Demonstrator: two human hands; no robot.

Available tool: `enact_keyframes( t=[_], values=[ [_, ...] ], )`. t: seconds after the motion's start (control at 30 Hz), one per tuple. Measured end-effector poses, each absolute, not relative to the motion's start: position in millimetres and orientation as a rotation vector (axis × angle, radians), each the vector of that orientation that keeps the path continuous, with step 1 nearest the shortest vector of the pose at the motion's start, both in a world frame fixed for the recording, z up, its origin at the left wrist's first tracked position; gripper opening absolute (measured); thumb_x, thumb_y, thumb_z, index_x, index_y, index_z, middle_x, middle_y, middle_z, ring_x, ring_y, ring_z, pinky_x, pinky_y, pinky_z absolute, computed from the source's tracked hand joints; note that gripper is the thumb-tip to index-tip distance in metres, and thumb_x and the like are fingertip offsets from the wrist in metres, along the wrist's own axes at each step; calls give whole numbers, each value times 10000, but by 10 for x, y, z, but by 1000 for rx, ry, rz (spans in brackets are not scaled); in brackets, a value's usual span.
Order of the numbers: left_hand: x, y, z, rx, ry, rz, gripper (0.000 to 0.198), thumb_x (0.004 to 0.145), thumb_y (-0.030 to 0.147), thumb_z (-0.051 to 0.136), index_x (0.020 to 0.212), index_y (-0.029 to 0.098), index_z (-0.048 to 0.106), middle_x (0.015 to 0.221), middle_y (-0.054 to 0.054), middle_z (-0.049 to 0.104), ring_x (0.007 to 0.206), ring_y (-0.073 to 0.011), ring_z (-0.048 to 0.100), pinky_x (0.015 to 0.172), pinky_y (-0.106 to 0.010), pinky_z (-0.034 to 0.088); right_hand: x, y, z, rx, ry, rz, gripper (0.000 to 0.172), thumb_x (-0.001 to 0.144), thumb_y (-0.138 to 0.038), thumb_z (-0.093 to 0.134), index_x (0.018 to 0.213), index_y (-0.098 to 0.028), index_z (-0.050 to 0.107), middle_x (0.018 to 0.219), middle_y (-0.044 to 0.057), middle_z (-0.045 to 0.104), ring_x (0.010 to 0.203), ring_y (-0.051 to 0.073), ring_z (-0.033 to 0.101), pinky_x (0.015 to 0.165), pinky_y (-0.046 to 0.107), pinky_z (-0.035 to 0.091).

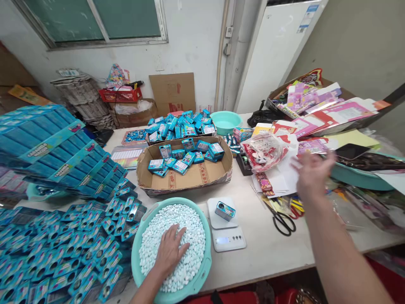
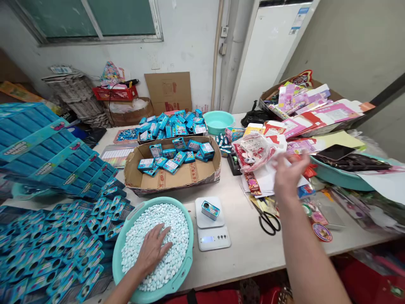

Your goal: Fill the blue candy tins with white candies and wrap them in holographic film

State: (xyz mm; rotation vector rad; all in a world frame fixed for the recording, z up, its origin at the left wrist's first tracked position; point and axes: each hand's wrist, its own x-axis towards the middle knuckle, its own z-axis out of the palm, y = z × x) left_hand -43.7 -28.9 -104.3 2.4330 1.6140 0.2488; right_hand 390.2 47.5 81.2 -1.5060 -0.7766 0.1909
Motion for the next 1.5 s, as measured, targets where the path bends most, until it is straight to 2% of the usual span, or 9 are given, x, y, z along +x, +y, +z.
enact_keyframes(
  t=[0.07,0.17,0.33,0.57,0.73,0.9,1.17,1.33,1.5],
  values=[
    [-368,-235,-1038,2450,1625,248,307,873,355,438,1064,222,639,1077,-101,626,1026,-256,548,878,-401,424,4167,426,1205,-1361,-682,9,550,803,-529,501,1289,-320,350,1290,88,513,1027,247,613,813,421,478],
    [-324,-166,-1017,2387,1636,223,270,886,342,411,870,202,642,871,-93,629,882,-236,564,749,-328,433,4145,229,1169,-1365,-696,-63,488,772,-473,590,1194,-259,470,1183,70,582,952,195,630,826,395,469],
    [-333,-57,-921,1889,1817,392,185,808,380,496,784,214,576,787,-45,609,717,-197,556,602,-267,371,3508,-275,-20,-1639,-686,438,473,593,-461,725,888,-110,607,770,69,638,723,202,634,703,418,510],
    [-390,85,-541,523,1356,988,210,653,382,546,709,200,457,562,46,435,410,-71,336,387,-191,210,3211,-742,-905,-1794,-498,776,537,597,-497,689,973,-123,603,885,105,662,820,219,631,741,375,497],
    [-398,128,-438,151,1059,1072,187,732,324,525,659,183,426,536,41,419,373,-40,316,331,-140,195,3134,-633,-903,-1782,-571,832,527,635,-549,645,955,-131,621,887,111,666,801,224,630,735,375,493],
    [-322,169,-489,2,1100,1078,124,813,227,485,708,172,449,628,5,530,387,-45,403,315,-123,241,2788,-307,-951,-1753,-890,815,662,524,-471,753,1094,-181,581,1121,126,622,995,263,582,783,386,490],
    [-92,189,-300,-149,1054,1024,349,886,355,489,605,176,386,401,81,312,281,-41,290,273,-125,159,2409,-95,-600,-1666,-1149,686,363,655,-439,702,903,-183,635,854,45,648,820,219,605,773,363,480],
    [87,186,207,69,885,1244,384,804,423,605,587,166,421,396,83,330,286,-28,268,288,-136,143,1927,-259,-151,-1464,-1532,707,263,736,-344,688,959,-218,631,899,44,638,858,208,612,758,318,494],
    [204,127,304,400,1028,1478,436,741,460,655,520,156,435,394,58,386,344,-49,385,354,-166,267,1435,-348,-132,-1369,-1694,753,236,740,-274,691,961,-223,627,871,39,651,832,213,630,726,315,510]
  ],
)
